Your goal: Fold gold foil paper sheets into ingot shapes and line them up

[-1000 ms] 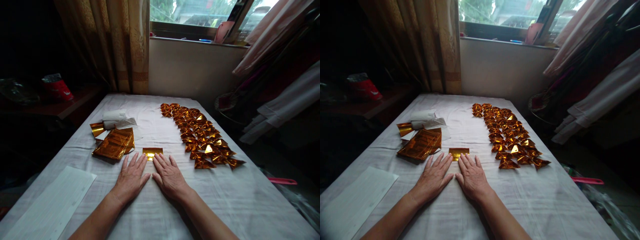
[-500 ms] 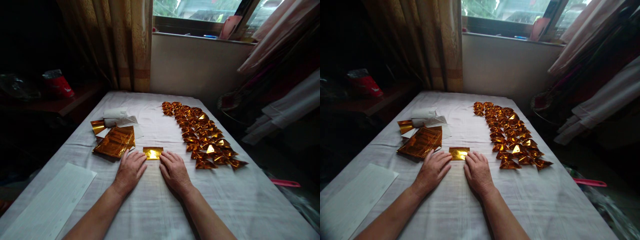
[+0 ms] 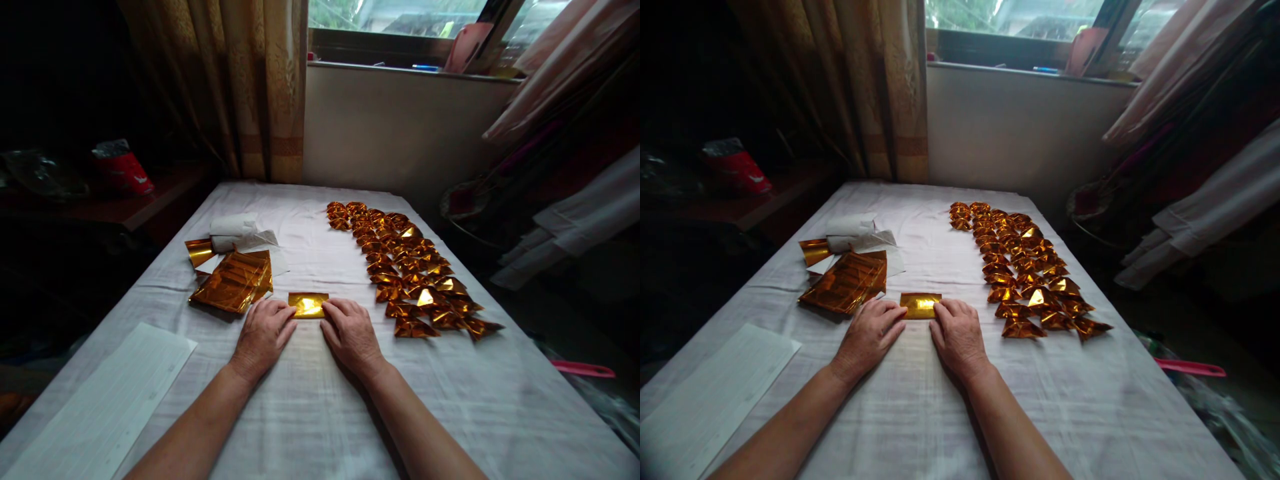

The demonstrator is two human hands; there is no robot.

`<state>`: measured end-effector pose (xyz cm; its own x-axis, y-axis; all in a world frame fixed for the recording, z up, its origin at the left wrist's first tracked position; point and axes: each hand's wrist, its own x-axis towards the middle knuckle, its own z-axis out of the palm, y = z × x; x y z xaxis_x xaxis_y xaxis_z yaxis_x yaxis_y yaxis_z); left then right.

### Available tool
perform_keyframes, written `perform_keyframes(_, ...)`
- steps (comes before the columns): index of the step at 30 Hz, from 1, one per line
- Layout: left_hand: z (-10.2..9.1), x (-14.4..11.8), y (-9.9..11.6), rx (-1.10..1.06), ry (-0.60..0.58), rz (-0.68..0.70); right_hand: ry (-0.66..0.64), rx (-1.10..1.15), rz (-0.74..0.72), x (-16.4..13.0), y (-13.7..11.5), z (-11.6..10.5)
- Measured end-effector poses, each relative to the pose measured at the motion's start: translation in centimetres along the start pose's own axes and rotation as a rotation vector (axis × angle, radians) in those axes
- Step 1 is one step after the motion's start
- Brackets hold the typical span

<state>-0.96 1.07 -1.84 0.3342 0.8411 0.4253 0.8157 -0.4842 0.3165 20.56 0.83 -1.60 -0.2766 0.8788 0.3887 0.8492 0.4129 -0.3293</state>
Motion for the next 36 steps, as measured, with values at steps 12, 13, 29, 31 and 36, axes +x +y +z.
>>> perform_keyframes(12,0.0,0.0,-0.1,-0.012,0.017,0.016,-0.007,-0.088,0.205,0.2,0.8,1.4)
perform_keyframes(13,0.0,-0.1,-0.2,-0.012,0.011,0.015,-0.033,-0.092,0.209,0.3,0.7,1.3)
perform_keyframes(29,0.0,-0.1,-0.3,-0.016,0.016,0.032,-0.004,-0.050,0.172,0.0,0.6,1.1)
perform_keyframes(31,0.1,-0.1,-0.3,-0.013,0.026,0.032,0.025,-0.038,0.150,0.0,0.7,1.2)
perform_keyframes(36,0.2,-0.2,-0.5,-0.016,0.031,0.035,0.124,0.085,0.127,-0.1,1.2,1.3)
